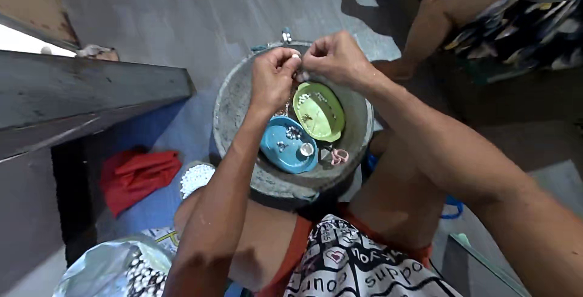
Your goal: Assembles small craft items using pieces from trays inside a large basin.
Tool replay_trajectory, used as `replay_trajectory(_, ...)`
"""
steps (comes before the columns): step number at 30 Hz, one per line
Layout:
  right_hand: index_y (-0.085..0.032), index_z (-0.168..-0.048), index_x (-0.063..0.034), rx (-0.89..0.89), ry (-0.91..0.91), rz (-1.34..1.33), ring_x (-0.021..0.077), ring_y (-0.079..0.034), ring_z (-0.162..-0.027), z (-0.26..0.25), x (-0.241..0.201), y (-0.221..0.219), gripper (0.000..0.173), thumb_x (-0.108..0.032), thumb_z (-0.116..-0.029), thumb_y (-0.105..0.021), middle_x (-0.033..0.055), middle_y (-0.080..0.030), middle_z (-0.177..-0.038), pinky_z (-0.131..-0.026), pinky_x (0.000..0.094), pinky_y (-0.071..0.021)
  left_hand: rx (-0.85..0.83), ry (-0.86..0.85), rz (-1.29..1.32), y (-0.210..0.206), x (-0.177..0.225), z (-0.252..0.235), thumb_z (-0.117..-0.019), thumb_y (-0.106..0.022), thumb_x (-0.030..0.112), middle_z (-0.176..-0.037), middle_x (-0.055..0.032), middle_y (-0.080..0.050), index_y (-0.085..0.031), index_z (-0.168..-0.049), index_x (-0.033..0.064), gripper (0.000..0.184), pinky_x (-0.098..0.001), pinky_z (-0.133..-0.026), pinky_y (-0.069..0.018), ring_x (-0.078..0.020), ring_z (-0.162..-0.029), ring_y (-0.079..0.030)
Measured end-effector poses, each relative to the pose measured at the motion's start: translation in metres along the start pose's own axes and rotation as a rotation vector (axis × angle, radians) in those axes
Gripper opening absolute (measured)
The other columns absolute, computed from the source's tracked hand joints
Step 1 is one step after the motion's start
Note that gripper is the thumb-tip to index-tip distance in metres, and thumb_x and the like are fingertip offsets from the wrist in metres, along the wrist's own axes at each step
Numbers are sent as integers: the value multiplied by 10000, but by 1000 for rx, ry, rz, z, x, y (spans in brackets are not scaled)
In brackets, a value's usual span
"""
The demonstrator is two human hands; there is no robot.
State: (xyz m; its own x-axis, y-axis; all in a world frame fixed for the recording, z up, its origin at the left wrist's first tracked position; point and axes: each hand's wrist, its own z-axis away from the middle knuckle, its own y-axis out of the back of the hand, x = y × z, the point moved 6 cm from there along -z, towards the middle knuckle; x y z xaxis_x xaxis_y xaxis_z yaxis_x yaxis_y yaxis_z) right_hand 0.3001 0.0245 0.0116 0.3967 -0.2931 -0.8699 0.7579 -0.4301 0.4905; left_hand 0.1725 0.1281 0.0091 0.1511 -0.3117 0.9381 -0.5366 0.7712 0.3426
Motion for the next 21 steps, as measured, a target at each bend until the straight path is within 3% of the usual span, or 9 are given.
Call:
replay_trajectory(13, -742, -809, -162, -10, -29, 60, 84, -612, -609, 1, 6, 6, 180, -331, -872, -753, -44, -672, -695, -584, 376, -507, -40, 89, 199, -11, -7, -1, -1043, -585, 84, -887, -56, -725, -678, -1101, -13, 147, -307, -687, -637, -126, -724, -715)
replay_trajectory(18, -753, -824, -168, -14, -5, 49, 68, -623, -616, 3, 4, 5, 172, -331, -876, -761, -56, -683, -702, -593, 364, -521, -103, 157, 322, -12, -12, 3, -1050, -571, 86, -916, -72, -724, -658, -1139, -28, 168, -326, -745, -633, -147, -773, -717)
replay_trajectory(21, -742, -806, -170, -13, 8, 72, 80, -615, -608, 3, 7, 8, 166, -323, -869, -749, -54, -671, -691, -588, 385, -514, -54, 182, 284, -2, -16, 3, -1075, -511, 96, -965, -96, -726, -625, -1170, -29, 195, -356, -756, -638, -174, -792, -728)
